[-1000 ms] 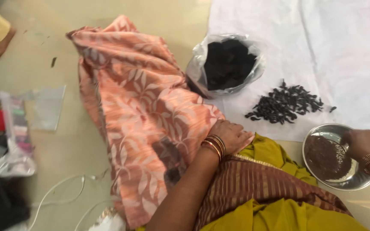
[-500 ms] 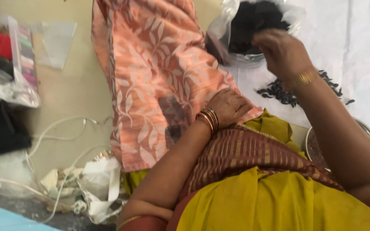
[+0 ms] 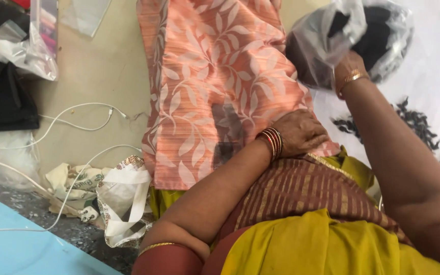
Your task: The person sits at a work table with a pile of small black fabric pieces, a bag of black fabric squares, and a metal bowl of brown paste. The person picks up a fabric piece, dips or presses it into the paste, pinches and folds it into a shaped petal, and sets it onto a growing pile of finished pieces on the cloth.
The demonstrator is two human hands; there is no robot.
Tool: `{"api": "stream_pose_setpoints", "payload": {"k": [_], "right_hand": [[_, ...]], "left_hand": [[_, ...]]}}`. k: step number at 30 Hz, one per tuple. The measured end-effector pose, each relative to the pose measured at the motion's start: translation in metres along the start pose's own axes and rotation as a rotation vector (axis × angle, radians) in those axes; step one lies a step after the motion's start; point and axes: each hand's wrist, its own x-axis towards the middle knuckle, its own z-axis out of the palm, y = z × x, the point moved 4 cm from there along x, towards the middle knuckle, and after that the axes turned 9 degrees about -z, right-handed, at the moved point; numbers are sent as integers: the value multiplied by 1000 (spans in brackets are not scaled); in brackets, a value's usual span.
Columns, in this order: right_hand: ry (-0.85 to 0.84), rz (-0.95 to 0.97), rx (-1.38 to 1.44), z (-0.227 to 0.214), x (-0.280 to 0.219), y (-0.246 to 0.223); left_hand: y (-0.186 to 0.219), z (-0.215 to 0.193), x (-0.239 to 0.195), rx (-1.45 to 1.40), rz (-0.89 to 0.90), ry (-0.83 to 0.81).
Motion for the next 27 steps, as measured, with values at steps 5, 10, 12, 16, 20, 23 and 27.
{"api": "stream_pose_setpoints", "payload": {"k": [5,10,12,16,20,23,27], "right_hand": [[-8,-84,16,5,7,-2],[309,-11,207,31,2,19],[326,94,11,13,-24,14],[279,144,72,-2,-48,15],[451,144,267,-10,-58,21],[475,138,267,-7,-62,19],[441,176,453,-24,-75,13]], "left_hand": [[-11,16,-1,22,28,69],[-16,18,4,44,73,108],[-15,19,4,-22,67,96],[-10,16,1,-71,83,90],[-9,11,3,-70,14,45],[-9,13,1,-74,2,48],[-15,17,0,-73,71,117]]}}
